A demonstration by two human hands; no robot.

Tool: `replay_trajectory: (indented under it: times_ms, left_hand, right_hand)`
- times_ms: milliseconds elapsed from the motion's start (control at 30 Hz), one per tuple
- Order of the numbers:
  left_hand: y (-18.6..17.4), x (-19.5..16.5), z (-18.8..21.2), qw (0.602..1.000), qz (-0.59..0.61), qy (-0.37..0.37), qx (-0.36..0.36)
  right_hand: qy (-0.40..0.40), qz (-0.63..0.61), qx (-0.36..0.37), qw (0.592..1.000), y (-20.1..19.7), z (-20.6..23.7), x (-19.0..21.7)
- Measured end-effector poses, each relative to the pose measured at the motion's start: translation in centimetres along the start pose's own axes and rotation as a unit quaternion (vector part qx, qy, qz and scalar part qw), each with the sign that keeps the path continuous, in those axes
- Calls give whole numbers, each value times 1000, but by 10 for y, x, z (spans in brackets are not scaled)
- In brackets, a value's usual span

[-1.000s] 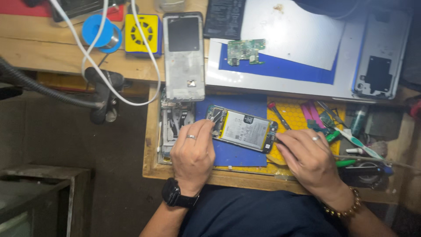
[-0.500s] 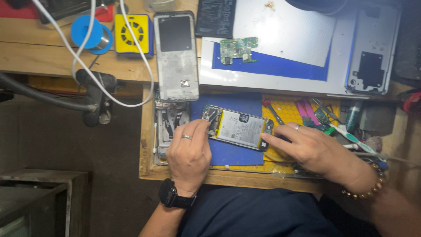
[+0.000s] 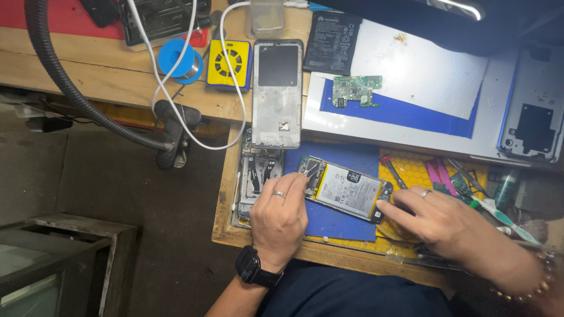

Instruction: The person works on a disassembled smartphone placed on a blue mat, using tweezers to manipulate small internal components and wires. They occasionally reach for a computer mouse and keyboard to the side before returning to the phone repair.

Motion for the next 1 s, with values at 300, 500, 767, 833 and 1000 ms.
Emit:
replay_trajectory:
  times_ms: [300, 500, 767, 833, 1000]
  left_hand:
    - [1, 1, 1, 1000, -3, -7, 6]
    - [2, 2, 1, 1000, -3, -12, 7]
    - [2, 2, 2, 1000, -4, -5, 8]
    - [3, 2, 2, 1000, -4, -5, 12]
    - [4, 2, 2, 1000, -6, -4, 7]
  right_hand:
    - [38, -91, -242, 965, -33, 14, 28]
    - [29, -161, -285, 944, -12, 27, 48]
    - [34, -227, -289, 929, 28, 35, 62]
    - [49, -234, -292, 926, 32, 39, 60]
    - [57, -248, -311, 916, 30, 38, 59]
Point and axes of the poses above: each hand's wrist, its own z-axis away from the middle knuckle, its own y-axis out of the palm, x = y × z, the point moved 5 cm from there along -z, towards the middle knuckle, and after that the axes turned 3 degrees about z, right-handed, at the moved point
